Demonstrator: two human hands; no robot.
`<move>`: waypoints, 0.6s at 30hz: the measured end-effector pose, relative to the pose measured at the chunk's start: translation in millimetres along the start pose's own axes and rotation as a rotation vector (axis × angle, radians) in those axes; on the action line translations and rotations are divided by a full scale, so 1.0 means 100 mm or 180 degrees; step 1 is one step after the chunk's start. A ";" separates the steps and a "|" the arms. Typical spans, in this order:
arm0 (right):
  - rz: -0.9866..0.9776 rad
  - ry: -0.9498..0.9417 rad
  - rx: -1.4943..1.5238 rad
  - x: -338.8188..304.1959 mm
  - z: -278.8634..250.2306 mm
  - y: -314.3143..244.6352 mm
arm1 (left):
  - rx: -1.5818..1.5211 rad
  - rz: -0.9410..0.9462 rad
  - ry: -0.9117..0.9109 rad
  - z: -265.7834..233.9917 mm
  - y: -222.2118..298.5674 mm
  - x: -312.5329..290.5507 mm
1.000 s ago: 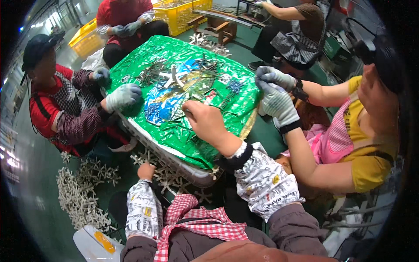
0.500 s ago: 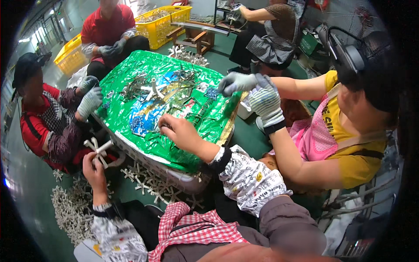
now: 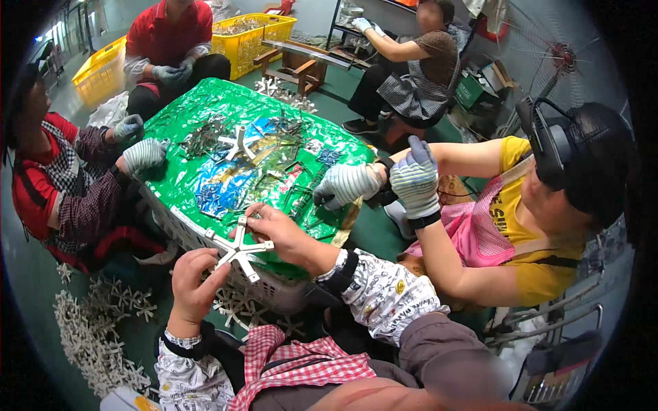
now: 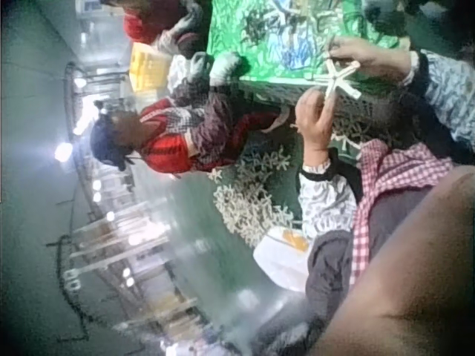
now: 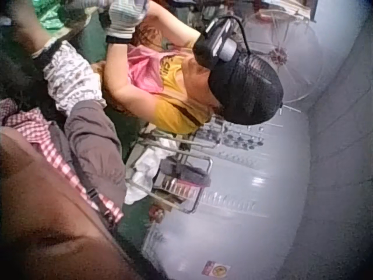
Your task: Assembling white star-shaped plastic components and connecting small wires at a factory workstation.
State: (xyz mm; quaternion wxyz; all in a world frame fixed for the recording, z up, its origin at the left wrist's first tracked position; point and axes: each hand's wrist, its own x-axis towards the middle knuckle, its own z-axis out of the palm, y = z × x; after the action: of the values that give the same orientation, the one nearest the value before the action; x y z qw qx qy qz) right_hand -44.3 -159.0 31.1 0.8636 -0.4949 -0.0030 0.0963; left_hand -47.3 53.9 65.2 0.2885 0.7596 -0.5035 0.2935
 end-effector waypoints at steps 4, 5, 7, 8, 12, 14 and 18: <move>-0.0015 -0.0006 -0.0097 0.08 0.05 0.01 | -0.0268 -0.0085 -0.0123 0.06 -0.05 -0.11; -0.0078 0.0038 -0.0306 0.10 0.09 0.05 | -0.0528 -0.0482 0.0190 0.13 -0.04 -0.18; -0.0161 0.0054 0.0021 0.10 0.17 0.14 | -0.1184 -0.1453 0.0581 0.26 0.01 -0.38; -0.0242 0.0072 0.0110 0.08 0.18 0.19 | -0.2031 -0.2057 0.0808 0.37 0.03 -0.43; -0.0334 0.0283 0.0098 0.05 0.22 0.16 | -0.3073 -0.2363 0.1386 0.43 0.17 -0.18; -0.0376 0.0338 -0.0007 0.03 0.24 0.14 | -0.3288 -0.2626 0.1475 0.42 0.19 -0.16; -0.0619 0.0532 -0.0081 -0.01 0.28 0.11 | -0.3846 -0.2685 0.1641 0.41 0.15 -0.10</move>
State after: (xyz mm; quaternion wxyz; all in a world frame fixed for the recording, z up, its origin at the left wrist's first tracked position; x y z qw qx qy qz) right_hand -49.5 -129.8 35.7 0.8597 -0.5095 0.0197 -0.0295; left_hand -58.2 24.5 32.7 0.8473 0.5059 -0.1618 0.0012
